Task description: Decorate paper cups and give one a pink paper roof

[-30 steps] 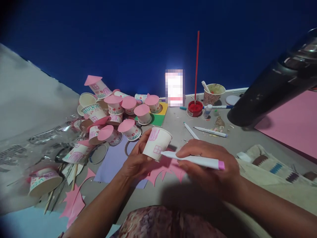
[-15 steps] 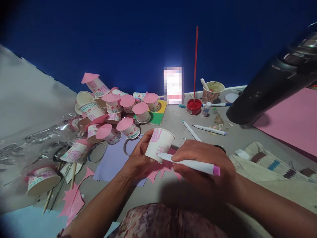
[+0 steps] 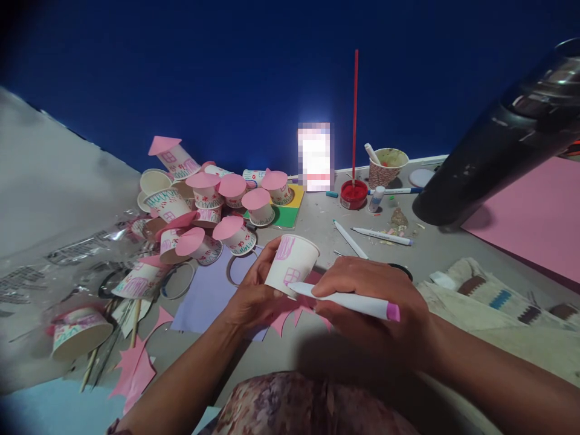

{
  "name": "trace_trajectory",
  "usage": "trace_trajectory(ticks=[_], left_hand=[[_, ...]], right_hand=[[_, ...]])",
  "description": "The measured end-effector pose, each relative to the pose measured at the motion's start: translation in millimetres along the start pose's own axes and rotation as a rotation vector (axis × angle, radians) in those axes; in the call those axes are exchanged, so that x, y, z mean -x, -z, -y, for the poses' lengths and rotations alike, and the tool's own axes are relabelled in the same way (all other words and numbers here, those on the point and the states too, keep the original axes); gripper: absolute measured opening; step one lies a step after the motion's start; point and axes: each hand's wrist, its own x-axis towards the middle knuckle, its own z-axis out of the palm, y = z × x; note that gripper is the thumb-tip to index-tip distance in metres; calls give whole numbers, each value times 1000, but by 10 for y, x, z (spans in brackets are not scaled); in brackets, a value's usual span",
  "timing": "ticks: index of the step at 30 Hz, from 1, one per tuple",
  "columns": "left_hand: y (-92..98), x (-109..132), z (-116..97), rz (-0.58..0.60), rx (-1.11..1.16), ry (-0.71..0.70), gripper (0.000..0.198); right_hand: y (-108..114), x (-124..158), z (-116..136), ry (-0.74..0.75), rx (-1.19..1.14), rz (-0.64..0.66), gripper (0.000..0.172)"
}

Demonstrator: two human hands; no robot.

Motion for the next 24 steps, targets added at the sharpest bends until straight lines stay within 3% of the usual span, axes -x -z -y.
trace_trajectory(ticks=[24], left_hand=[[-19,45,-74,-24,16,55,87]], right_hand=[[51,65,-29,-10,43,-46,19]])
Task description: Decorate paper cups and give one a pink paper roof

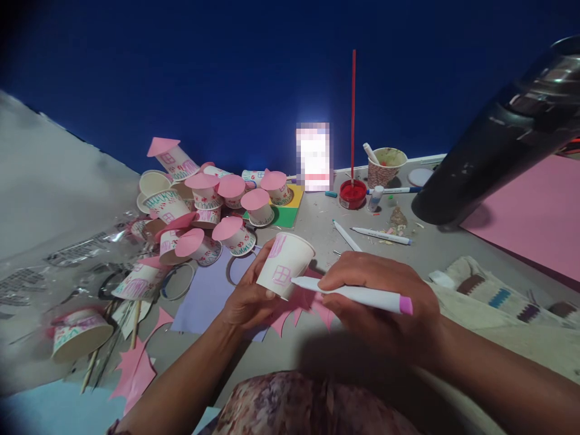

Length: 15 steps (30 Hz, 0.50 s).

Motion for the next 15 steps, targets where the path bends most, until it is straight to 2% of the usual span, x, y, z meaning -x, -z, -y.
trace_trajectory(ticks=[9,15], left_hand=[[30,1,45,-7,-13,-3,89],[47,-1,53,2,-19,-8,91]], right_hand=[[-38,-12,2,32,86,-87,24],[-36,-53,29,21,61,-77,25]])
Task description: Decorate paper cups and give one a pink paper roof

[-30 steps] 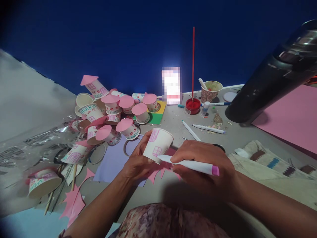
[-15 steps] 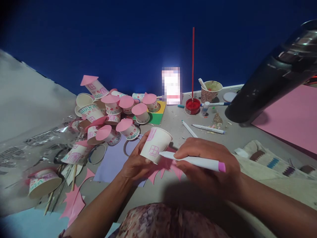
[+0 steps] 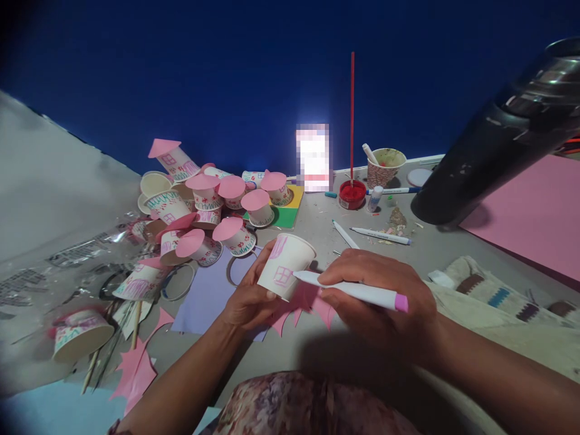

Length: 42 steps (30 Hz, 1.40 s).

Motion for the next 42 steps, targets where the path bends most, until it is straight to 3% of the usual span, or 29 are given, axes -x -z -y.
trace_trajectory(ticks=[20,33,42], left_hand=[[-19,3,-9,-22,0,-23,88],[-3,-24,34,94,-10,6,84],[-21,-30,60,91,1,44,82]], right_hand=[[10,24,16,-23,-105,107,17],[13,-37,47,8,-125,117,19],[-11,-77,69,11,-125,109,18]])
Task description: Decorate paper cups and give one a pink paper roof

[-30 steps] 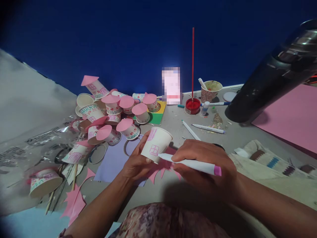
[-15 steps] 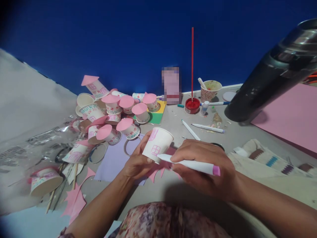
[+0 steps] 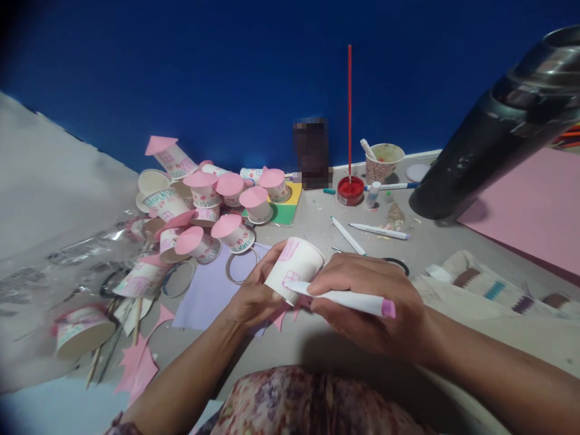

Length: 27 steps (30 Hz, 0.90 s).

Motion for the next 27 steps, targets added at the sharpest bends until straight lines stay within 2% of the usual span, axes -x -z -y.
trace_trajectory(ticks=[7,13,23,27], left_hand=[[1,23,-26,-7,29,13,82],[-11,34,-46,66,55,37,85],[-39,45,-35,12,25,27,83],[-39,51,-43,-12,48,46,86]], right_hand=[[54,46,-24,8,-5,34,24],[74,116,-60,-9,-4,-15,25],[58,92,-49,-6,9,28,19],[69,109,-50,-53,84,-49,14]])
